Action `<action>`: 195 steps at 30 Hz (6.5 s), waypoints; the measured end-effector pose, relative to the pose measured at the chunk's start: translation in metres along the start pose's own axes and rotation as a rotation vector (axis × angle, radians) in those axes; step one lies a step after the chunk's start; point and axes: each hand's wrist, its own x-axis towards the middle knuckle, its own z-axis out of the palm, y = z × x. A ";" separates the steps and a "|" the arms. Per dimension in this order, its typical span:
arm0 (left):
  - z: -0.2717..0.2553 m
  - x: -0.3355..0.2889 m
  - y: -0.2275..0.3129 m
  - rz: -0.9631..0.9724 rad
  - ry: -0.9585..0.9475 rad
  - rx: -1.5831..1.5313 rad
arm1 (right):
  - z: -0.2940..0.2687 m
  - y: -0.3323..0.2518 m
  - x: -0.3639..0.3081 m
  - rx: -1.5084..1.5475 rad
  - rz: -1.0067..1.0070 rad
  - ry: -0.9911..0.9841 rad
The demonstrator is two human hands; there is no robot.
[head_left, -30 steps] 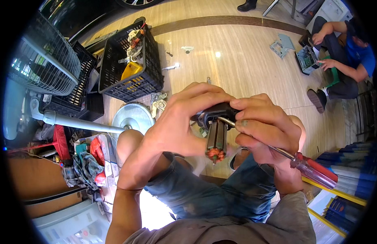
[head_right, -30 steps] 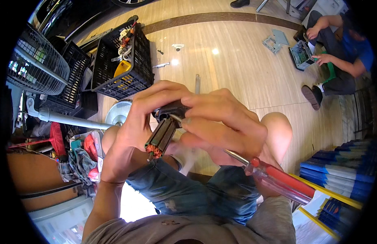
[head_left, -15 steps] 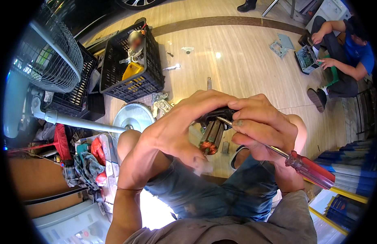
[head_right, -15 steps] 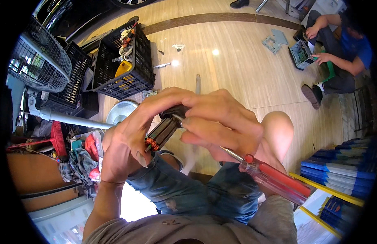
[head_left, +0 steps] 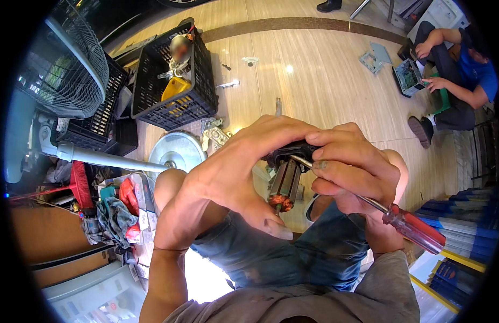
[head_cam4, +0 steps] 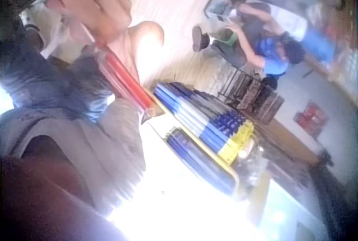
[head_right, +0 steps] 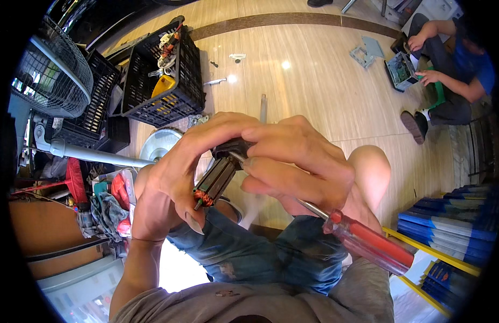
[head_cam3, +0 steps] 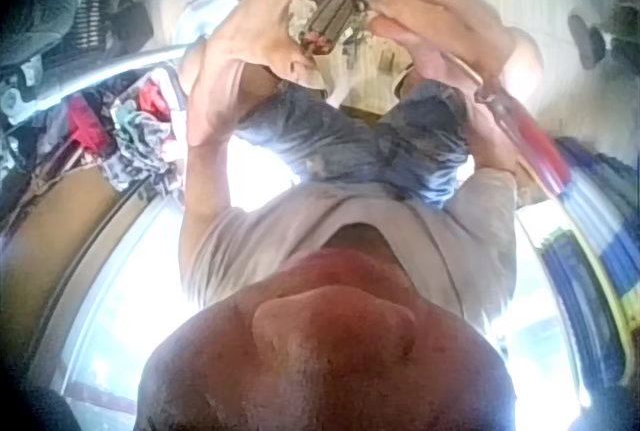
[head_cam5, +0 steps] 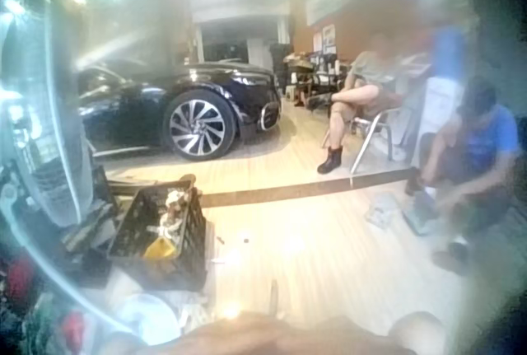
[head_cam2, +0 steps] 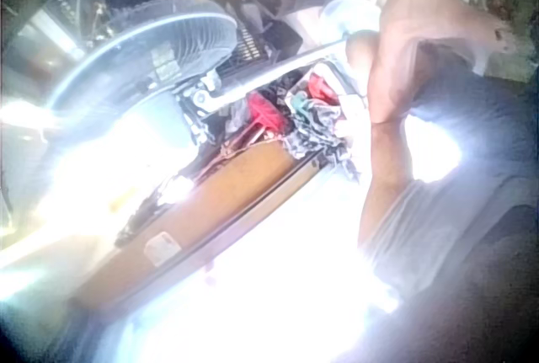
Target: The person disassembles a small electric motor assembly using a screwdriver. They remove a metal component from the housing, manipulate internal wiring and copper coils, and reinsert the component into the black plastic housing by hand.
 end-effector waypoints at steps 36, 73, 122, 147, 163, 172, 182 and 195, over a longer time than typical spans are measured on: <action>0.012 -0.004 -0.006 -0.459 0.136 -0.573 | -0.004 0.001 -0.004 0.041 0.183 -0.027; 0.012 0.001 -0.016 -0.531 0.286 -0.794 | 0.007 0.031 0.001 0.271 0.272 0.188; 0.008 -0.001 -0.017 -0.621 0.382 -0.640 | 0.017 0.013 0.021 -0.415 -0.099 -0.119; 0.027 0.000 -0.032 -0.665 0.599 -0.597 | 0.033 0.032 0.002 -0.408 0.003 -0.121; 0.031 0.004 -0.037 -0.716 0.619 -0.637 | 0.029 0.031 0.002 -0.271 0.184 -0.078; 0.029 0.000 -0.042 -0.669 0.557 -0.621 | 0.029 0.044 -0.001 -0.364 0.274 -0.189; 0.034 0.006 -0.033 -0.691 0.579 -0.675 | 0.024 0.041 0.000 -0.418 0.267 -0.150; 0.033 0.008 -0.030 -0.727 0.560 -0.667 | 0.022 0.031 0.005 -0.267 0.456 -0.139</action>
